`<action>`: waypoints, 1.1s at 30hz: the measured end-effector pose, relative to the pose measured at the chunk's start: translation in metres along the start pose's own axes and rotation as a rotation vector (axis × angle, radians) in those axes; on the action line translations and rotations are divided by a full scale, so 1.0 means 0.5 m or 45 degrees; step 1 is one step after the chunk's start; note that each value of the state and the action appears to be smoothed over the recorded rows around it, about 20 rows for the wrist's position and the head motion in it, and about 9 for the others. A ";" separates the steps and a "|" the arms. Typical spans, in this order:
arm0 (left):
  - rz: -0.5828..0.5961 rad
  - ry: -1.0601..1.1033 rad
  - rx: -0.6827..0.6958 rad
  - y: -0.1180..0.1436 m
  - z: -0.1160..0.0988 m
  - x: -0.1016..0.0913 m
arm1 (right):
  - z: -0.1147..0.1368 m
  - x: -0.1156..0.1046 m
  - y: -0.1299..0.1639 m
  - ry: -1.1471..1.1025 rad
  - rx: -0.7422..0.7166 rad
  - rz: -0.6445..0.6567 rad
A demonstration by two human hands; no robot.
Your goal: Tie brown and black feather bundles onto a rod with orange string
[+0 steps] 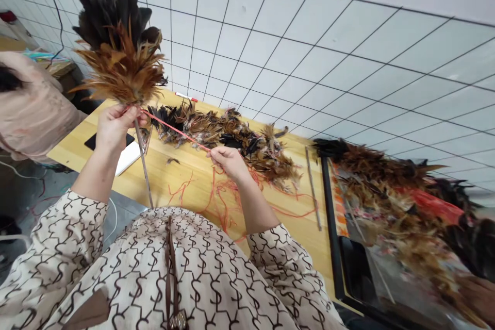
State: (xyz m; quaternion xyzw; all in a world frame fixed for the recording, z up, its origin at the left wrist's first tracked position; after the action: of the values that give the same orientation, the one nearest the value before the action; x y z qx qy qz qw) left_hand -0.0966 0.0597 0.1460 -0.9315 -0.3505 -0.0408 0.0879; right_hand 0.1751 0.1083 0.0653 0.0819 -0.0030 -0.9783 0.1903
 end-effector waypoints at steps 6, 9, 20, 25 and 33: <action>0.052 0.023 0.007 0.013 -0.002 0.019 | 0.022 0.009 -0.001 0.747 -0.411 0.056; 0.092 0.021 0.033 0.022 -0.009 0.033 | 0.087 0.035 0.015 1.014 -0.777 -0.108; 0.197 -0.040 0.016 0.040 -0.025 0.062 | 0.183 0.194 0.030 1.292 -1.382 0.471; 0.197 -0.024 0.038 0.045 -0.023 0.060 | 0.188 0.186 0.006 1.705 -1.475 0.452; 0.159 -0.025 0.031 0.040 -0.021 0.058 | 0.192 0.174 -0.002 1.930 -1.416 0.458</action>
State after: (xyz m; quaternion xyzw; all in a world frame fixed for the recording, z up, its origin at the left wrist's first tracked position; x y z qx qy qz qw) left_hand -0.0619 0.0613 0.1574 -0.9508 -0.2931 -0.0219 0.0982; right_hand 0.0798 0.0747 0.1460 0.5897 0.5734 -0.4826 0.3009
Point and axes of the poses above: each hand's wrist, its own y-axis away from the middle knuckle, its own x-axis out of the palm, z = x × y, the point moved 6 cm from there along -y, towards the middle knuckle, and after that the axes turned 7 degrees about -z, right-handed, at the moved point
